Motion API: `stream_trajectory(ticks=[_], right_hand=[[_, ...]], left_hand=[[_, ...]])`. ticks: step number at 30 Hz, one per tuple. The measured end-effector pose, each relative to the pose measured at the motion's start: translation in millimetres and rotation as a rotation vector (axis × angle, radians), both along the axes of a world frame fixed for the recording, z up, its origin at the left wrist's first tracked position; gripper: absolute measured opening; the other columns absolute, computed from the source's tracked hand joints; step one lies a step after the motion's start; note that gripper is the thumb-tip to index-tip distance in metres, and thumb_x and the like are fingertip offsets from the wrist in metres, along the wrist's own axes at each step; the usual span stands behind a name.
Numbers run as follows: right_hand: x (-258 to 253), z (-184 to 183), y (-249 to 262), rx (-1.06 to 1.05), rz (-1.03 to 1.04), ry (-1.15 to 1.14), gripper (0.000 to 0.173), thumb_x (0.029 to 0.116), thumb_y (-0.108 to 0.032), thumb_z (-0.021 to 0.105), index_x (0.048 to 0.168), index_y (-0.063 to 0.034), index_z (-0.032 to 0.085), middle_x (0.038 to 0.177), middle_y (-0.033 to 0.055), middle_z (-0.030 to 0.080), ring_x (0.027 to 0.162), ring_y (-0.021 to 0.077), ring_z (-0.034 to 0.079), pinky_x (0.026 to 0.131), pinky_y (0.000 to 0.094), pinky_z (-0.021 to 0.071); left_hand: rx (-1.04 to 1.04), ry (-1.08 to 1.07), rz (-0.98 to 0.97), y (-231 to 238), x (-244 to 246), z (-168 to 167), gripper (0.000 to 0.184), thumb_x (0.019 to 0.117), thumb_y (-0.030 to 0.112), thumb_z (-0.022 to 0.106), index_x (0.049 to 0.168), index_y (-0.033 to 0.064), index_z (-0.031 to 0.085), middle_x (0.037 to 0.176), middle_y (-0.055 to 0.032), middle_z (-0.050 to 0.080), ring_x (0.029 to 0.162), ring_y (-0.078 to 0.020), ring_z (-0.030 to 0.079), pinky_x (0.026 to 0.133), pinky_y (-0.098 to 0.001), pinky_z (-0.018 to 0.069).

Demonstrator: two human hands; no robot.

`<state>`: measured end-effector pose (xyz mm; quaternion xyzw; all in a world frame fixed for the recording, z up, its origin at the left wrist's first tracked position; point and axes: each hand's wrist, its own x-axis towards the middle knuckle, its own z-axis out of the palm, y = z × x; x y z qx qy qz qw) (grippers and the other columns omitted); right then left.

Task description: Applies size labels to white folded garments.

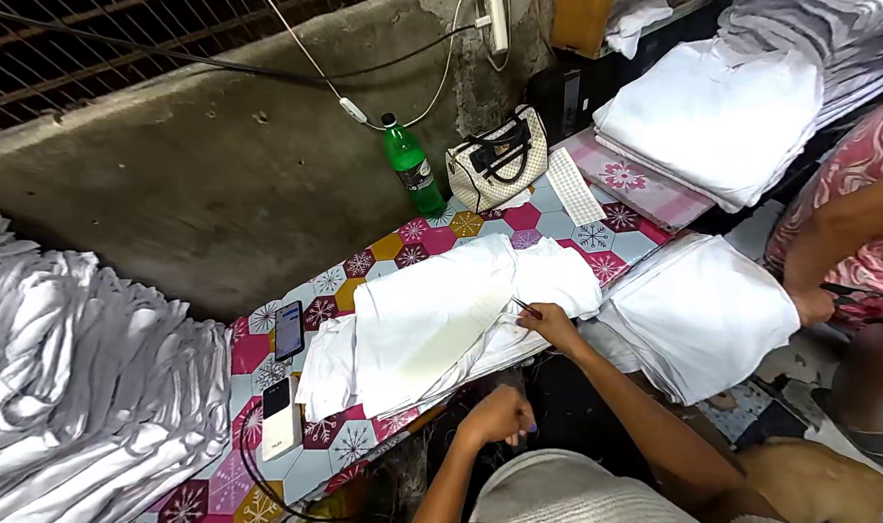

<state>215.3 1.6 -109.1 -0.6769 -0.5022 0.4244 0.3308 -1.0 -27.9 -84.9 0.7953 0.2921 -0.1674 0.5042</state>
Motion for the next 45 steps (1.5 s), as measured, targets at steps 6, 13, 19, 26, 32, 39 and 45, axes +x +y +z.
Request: stream_trajectory(ticks=[6,13,19,26,32,39,45], right_hand=[[-5,3,-5,0.015,-0.04,0.018,0.024,0.0953,-0.019,0.071,0.104,0.0032,0.07,0.082,0.0102,0.063,0.073,0.0157,0.054,0.073,0.037,0.0467],[-8,-1,-8,-0.009,-0.136,0.188,0.02,0.0972,-0.017,0.069,0.095,0.0024,0.07,0.073,0.0016,0.057,0.064,0.0062,0.047,0.063,0.0272,0.0405],[-8,1,-10,-0.079,-0.196,0.378,0.015,0.0974,-0.015,0.069,0.097,0.0005,0.07,0.065,-0.0043,0.049,0.049,0.0013,0.035,0.047,0.0204,0.0301],[-13,3,-16,-0.056,-0.245,0.458,0.013,0.0972,-0.013,0.069,0.092,-0.0009,0.069,0.062,-0.0059,0.049,0.046,0.0007,0.035,0.045,0.0199,0.0307],[-14,5,-19,-0.076,-0.211,0.51,0.013,0.0984,-0.013,0.067,0.092,-0.002,0.067,0.06,-0.0065,0.047,0.045,0.0002,0.034,0.044,0.0187,0.0299],[6,21,-34,-0.093,-0.027,0.188,0.05,0.1132,-0.035,0.033,0.105,-0.004,0.072,0.064,-0.0061,0.043,0.054,0.0055,0.037,0.056,0.0257,0.0355],[7,21,-39,-0.249,0.202,-0.085,0.052,0.1117,-0.04,0.038,0.104,-0.0023,0.074,0.083,0.0114,0.062,0.077,0.0243,0.056,0.079,0.0493,0.0464]], left_hand=[[0.587,0.002,0.615,19,41,18,0.037,0.1073,0.025,0.051,0.124,-0.003,0.068,0.113,-0.0244,0.071,0.104,-0.0415,0.07,0.092,-0.0595,0.053],[0.74,-0.179,0.677,36,57,-21,0.025,0.1011,0.013,0.058,0.105,-0.005,0.075,0.104,-0.0225,0.075,0.094,-0.0391,0.074,0.085,-0.0571,0.0564],[0.398,-0.206,0.77,33,41,-9,0.03,0.1008,0.02,0.063,0.118,-0.0041,0.071,0.094,-0.0169,0.073,0.077,-0.0258,0.071,0.077,-0.0445,0.0588],[0.286,-0.343,0.861,36,51,-19,0.019,0.0987,0.012,0.062,0.098,-0.0037,0.073,0.076,-0.0095,0.07,0.057,-0.0133,0.065,0.062,-0.0323,0.0581],[0.074,-0.429,0.928,36,49,-16,0.019,0.1003,0.01,0.063,0.107,-0.0078,0.068,0.081,-0.0104,0.071,0.055,-0.0103,0.065,0.056,-0.0272,0.0592],[0.012,-0.4,0.936,26,38,-14,0.017,0.1013,0.008,0.06,0.1,-0.0062,0.07,0.076,-0.0082,0.071,0.053,-0.0098,0.064,0.055,-0.0267,0.0583],[0.02,-0.447,0.951,23,35,-20,0.015,0.0986,0.005,0.062,0.092,-0.005,0.07,0.067,-0.0058,0.068,0.049,-0.0095,0.063,0.053,-0.0266,0.0581]])
